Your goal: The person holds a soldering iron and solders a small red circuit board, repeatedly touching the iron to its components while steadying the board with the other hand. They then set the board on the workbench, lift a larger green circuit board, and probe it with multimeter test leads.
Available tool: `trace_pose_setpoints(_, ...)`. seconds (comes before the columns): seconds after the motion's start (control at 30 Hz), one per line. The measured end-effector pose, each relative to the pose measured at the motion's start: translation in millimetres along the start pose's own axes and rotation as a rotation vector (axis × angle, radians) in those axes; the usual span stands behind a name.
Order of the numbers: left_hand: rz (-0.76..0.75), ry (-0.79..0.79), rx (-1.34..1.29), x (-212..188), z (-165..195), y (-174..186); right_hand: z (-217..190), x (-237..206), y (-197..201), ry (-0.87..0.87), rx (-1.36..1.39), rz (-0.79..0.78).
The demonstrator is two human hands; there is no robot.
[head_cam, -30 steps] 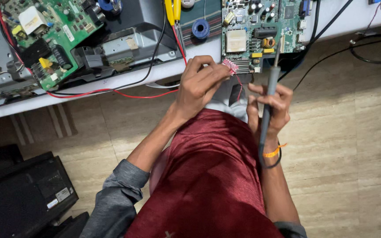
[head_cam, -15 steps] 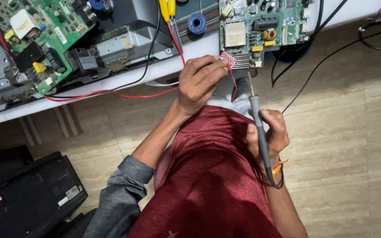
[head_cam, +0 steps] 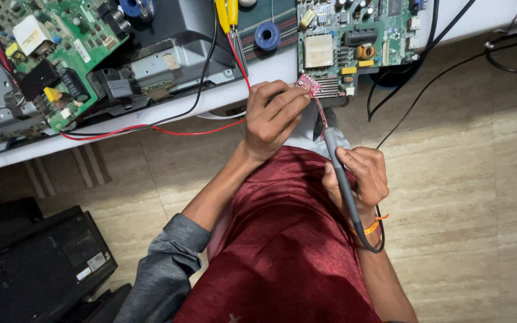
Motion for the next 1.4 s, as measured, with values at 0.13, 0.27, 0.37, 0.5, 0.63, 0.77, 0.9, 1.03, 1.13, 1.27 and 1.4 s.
trace_pose_setpoints(0.13,0.014,0.040,-0.022,1.6,5.2,-1.0,-0.3,-1.3,0.4,-0.012,-0.007,-0.009)
trace_pose_setpoints(0.27,0.018,0.073,-0.062,5.6,7.9,-1.6,0.9,-1.3,0.4,-0.009,-0.008,-0.014)
trace_pose_setpoints(0.37,-0.018,0.085,-0.070,7.4,10.6,1.3,1.6,-1.1,1.5,-0.012,-0.009,-0.013)
trace_pose_setpoints(0.5,-0.037,0.105,-0.086,10.7,10.5,3.2,1.0,-1.6,2.0,-0.018,0.004,-0.020)
trace_pose_setpoints(0.63,-0.051,0.092,-0.089,11.2,9.3,3.4,0.9,-1.8,0.9,-0.023,-0.012,-0.032)
trace_pose_setpoints(0.77,-0.063,0.080,-0.099,9.4,7.4,2.8,0.5,-2.4,-0.4,-0.035,-0.019,-0.035)
trace_pose_setpoints(0.9,-0.060,0.080,-0.098,7.3,6.6,1.3,2.6,-1.2,-1.9,-0.022,-0.030,-0.038)
trace_pose_setpoints(1.03,-0.064,0.082,-0.103,6.3,5.1,0.7,1.9,-0.9,-2.9,-0.031,-0.020,-0.039)
trace_pose_setpoints(1.13,-0.065,0.087,-0.113,5.9,4.9,1.3,-0.2,0.0,-1.4,-0.050,-0.010,-0.044)
trace_pose_setpoints(1.27,-0.066,0.095,-0.117,6.9,5.1,2.1,-4.1,3.3,0.7,-0.075,0.008,-0.040)
trace_pose_setpoints(1.4,-0.074,0.092,-0.131,8.3,5.1,3.7,-6.5,9.0,2.0,-0.033,0.009,-0.041)
Point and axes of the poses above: each hand's wrist, its own x-axis towards the middle knuckle, its own y-axis out of the back of the hand, z = x × y, the point moved 1 cm from there along x, towards the middle knuckle, and after that the axes turned 2 degrees about -x, right-handed, at the moved point
